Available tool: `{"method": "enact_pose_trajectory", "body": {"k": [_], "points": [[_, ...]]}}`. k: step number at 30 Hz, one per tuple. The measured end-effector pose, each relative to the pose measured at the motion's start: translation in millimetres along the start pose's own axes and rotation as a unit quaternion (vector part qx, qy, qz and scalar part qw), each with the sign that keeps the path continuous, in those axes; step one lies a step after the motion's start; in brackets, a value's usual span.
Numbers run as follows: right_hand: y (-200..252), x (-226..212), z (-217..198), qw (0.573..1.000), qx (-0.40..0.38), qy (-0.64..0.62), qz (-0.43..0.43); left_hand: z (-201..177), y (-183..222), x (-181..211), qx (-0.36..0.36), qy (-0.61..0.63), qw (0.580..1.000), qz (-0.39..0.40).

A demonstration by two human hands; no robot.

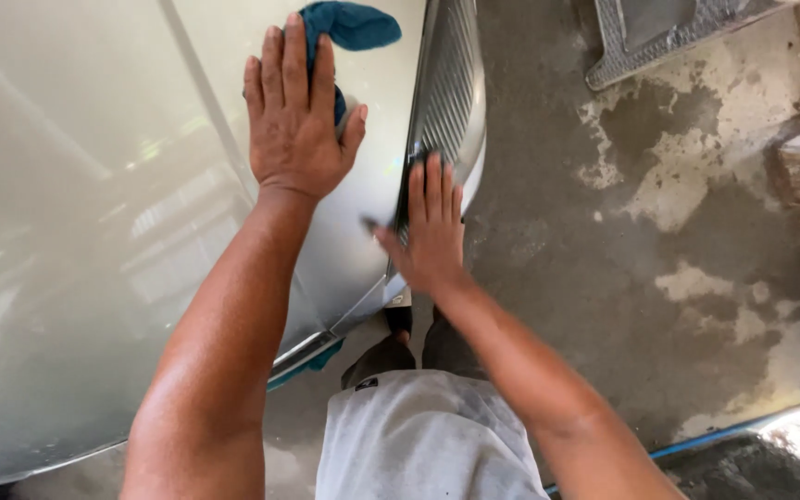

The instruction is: The person scrubs the front headlights of a white car using a black sanding block and a blue cloth. They repeatedly rub the headlight surfaces, occasionally dipping the cloth into a bucket of water to rinse it, and continue scrubbing both headlights throughout the clip.

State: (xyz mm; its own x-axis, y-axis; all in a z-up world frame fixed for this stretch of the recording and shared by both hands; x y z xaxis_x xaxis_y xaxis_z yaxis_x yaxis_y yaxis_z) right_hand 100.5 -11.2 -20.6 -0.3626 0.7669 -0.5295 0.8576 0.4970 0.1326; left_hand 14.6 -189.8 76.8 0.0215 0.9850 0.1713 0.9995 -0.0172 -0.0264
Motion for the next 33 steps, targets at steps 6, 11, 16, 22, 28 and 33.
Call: {"method": "enact_pose_trajectory", "body": {"k": [6,11,16,22,28,33], "points": [[-111.0,17.2,-52.4,0.994,-0.027,0.104,0.037,-3.8,-5.3,-1.3,0.001,-0.014,1.0,-0.005],[-132.9,13.5,-91.3,0.996,0.006,0.074,0.041,-2.7,-6.1,4.5,-0.007,-0.006,1.0,0.004],[-42.9,-6.0,-48.2,0.999,-0.018,0.027,0.042,0.4,-5.6,6.0,-0.001,-0.001,1.0,0.01],[-86.8,11.6,-51.9,0.996,-0.026,0.058,0.061,1.2,-6.2,2.0,-0.011,-0.006,1.0,0.003],[-131.9,20.9,-90.7,0.995,-0.017,0.061,0.077,-1.5,-4.6,2.4,-0.003,-0.005,1.0,0.006],[-24.3,-7.8,-31.2,0.994,-0.075,0.068,0.048,0.9,-6.1,-1.0,-0.016,0.004,1.0,-0.001]]}}
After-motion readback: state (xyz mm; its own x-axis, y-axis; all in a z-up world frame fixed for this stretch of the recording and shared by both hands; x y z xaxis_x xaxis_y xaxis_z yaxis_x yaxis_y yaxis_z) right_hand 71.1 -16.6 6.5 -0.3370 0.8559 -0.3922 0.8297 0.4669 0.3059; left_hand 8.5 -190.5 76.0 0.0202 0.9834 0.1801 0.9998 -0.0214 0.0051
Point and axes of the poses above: each hand's wrist, its own y-axis away from the middle knuckle, its own z-axis out of the palm, x = y × z, the point moved 10 cm from there along -y, towards the middle knuckle, and after that the axes turned 6 degrees about -x, right-handed, at the moved point
